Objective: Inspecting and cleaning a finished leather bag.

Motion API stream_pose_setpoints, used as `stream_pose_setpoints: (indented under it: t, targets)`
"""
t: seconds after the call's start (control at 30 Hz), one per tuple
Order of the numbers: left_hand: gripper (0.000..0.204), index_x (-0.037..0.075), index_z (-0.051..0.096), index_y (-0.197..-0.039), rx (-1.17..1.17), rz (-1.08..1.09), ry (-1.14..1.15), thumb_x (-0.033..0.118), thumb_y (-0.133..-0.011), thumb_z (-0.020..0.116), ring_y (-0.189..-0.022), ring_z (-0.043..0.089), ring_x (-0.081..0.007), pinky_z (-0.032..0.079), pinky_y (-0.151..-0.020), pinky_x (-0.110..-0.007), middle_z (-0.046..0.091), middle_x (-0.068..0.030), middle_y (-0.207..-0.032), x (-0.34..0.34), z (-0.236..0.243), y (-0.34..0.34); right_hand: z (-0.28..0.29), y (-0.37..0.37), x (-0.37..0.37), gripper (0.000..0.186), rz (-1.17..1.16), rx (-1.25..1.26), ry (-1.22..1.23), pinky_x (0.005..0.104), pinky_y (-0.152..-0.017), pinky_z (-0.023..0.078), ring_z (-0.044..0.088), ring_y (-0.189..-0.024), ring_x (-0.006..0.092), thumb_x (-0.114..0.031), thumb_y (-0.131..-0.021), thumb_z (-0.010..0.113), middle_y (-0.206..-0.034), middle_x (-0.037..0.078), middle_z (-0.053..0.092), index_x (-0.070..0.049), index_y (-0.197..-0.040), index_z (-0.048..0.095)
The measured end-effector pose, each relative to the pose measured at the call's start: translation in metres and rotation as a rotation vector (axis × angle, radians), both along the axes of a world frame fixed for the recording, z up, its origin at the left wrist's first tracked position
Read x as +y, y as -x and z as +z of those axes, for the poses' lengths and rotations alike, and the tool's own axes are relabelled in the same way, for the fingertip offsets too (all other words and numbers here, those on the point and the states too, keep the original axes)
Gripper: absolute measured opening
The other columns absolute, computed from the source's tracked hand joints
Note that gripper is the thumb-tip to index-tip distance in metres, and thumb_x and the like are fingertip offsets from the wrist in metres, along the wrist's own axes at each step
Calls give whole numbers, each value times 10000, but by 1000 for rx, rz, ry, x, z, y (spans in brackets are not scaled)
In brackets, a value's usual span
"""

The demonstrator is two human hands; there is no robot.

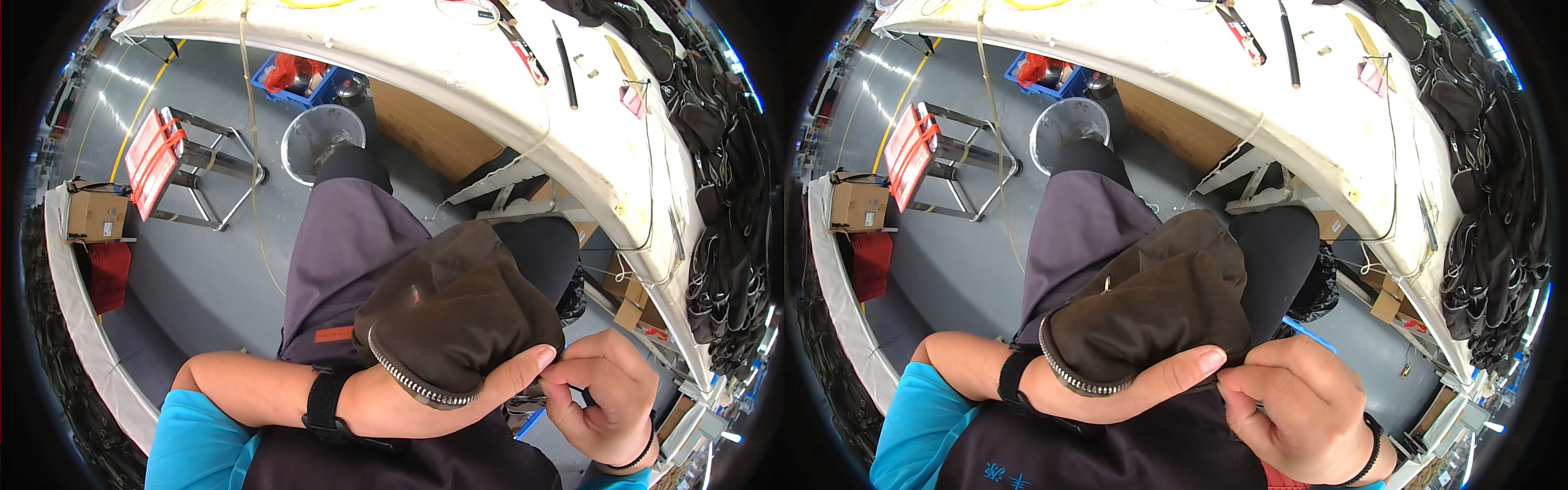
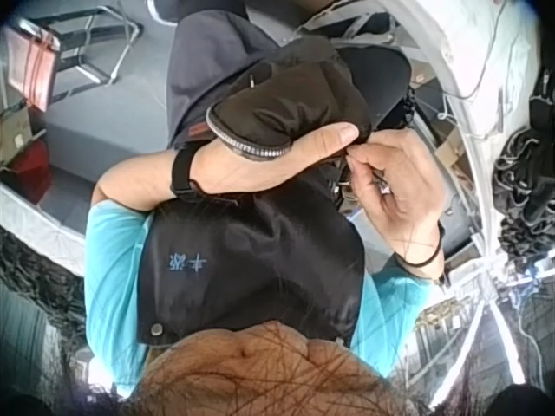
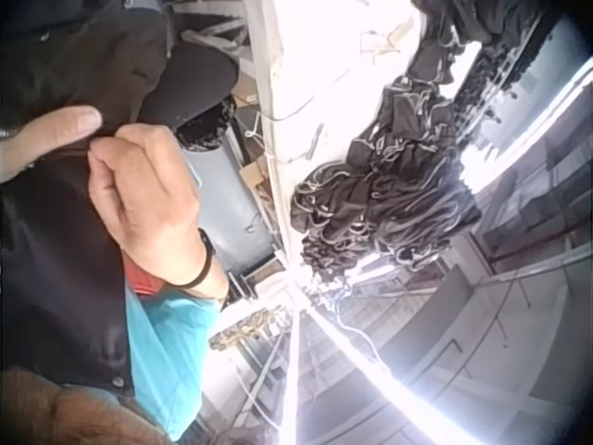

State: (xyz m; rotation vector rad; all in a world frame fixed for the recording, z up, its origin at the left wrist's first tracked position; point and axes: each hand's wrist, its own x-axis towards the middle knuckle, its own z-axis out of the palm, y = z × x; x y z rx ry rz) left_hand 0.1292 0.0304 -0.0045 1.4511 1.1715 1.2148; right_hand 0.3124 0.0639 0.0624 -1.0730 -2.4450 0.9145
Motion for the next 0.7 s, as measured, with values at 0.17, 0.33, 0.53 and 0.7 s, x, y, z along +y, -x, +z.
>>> stream_pose_setpoints:
  t: [0.17,0.33,0.53,0.7]
  targets:
    - [149,44,615,-878,88,-20,61,179,-859,676,-808,586,-208,447,-766,-311,617,-70,-852,-5,2,3,6,8,5,223,142,-145,-155,305,-519,443,571,-622,222,45,-583,727,-781,74,603,-38,-770,639]
    - [175,62,565,-717,-5,18,-15,108,-840,681,-661,516,-189,415,-626,-318,556,-41,-694,0,-1,0,7,5,17,237,242,-140,-107,320,-502,440,571,-599,230,35,-566,735,-780,73,610,-33,-774,642]
    - [161,51,561,-722,-60,-73,21,62,-833,676,-683,527,-195,431,-643,-314,564,-49,-718,2,-7,-2,6,3,24,242,374,-129,-106,326,-468,421,549,-558,234,16,-563,741,-769,77,605,-10,-788,657]
    - [135,42,606,-944,-68,-175,119,172,-906,615,-814,579,-229,455,-769,-322,585,-74,-893,-1,-13,1,-7,0,24,208,481,-112,-234,270,-466,430,525,-579,169,-28,-551,694,-808,60,562,-3,-751,644]
